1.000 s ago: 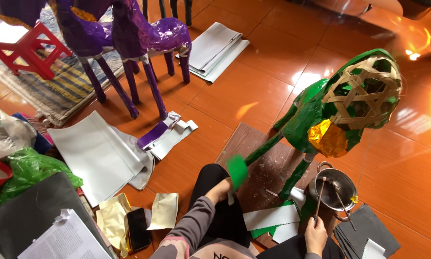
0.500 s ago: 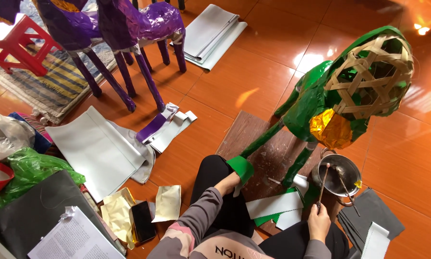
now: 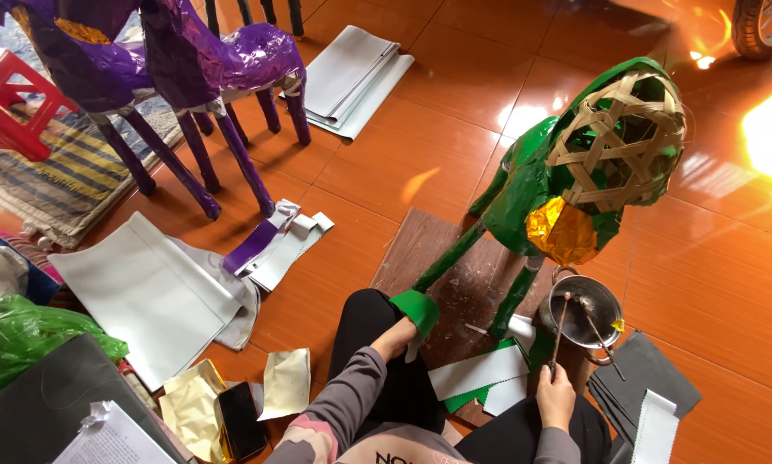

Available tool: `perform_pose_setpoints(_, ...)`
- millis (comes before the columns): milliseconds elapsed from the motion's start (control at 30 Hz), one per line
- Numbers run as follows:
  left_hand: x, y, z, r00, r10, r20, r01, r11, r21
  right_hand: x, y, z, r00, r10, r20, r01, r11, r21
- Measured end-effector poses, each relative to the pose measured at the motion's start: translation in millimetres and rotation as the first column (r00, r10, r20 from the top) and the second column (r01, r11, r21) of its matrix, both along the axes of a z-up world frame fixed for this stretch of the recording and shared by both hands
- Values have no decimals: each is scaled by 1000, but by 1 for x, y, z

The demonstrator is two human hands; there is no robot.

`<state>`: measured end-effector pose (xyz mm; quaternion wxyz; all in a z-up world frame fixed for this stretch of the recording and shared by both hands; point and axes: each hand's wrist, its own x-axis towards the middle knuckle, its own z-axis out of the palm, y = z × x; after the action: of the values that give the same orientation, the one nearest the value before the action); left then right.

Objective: Decorating a bamboo horse sculpture by wrapping it with green paper strips and glue

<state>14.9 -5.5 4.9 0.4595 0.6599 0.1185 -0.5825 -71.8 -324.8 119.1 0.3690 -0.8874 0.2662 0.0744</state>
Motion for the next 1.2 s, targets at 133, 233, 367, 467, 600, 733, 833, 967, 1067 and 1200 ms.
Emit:
perform_pose_setpoints(133, -22, 6, 9, 995, -93, -25, 93, 996, -2, -2, 0, 1, 1000, 8, 10, -8, 1000, 2)
perform_pose_setpoints(233, -40, 13, -2, 778, 595, 203, -527, 793, -306, -3, 0, 2, 1000, 15, 9, -15, 1000, 6)
perform_pose_setpoints(367, -37, 15, -2, 869, 406, 283, -356, 910, -211, -2, 3, 8, 1000, 9, -22, -9, 1000, 1)
perform_pose_setpoints(467, -36, 13, -7, 837, 497, 228, -442, 861, -251, -2, 6, 15, 999, -1, -54, 1, 1000, -8)
perform_pose_setpoints(600, 19, -5, -10, 549, -826, -131, 835, 548, 47, -2, 7, 16, 998, 8, -62, -9, 1000, -13)
perform_pose_setpoints(733, 19, -5, -15, 617, -659, -431, 746, 664, 53, -1, 7, 18, 998, 4, -66, -5, 1000, -18)
perform_pose_setpoints(833, 10, 2, -22, 746, -460, -482, 577, 807, 123, -1, 7, 19, 996, 0, -90, -2, 1000, -20)
perform_pose_setpoints(967, 29, -6, -9, 528, -844, -100, 846, 533, -30, 0, 10, 26, 992, 0, -123, -4, 1000, -29)
perform_pose_setpoints(1067, -34, 16, -4, 927, 258, 271, -230, 965, -128, 0, 9, 21, 992, 2, -124, -6, 999, -36)
perform_pose_setpoints(1200, 9, -7, 23, 170, -982, -82, 980, 160, 119, 3, 7, 17, 991, 8, -135, -14, 999, -42)
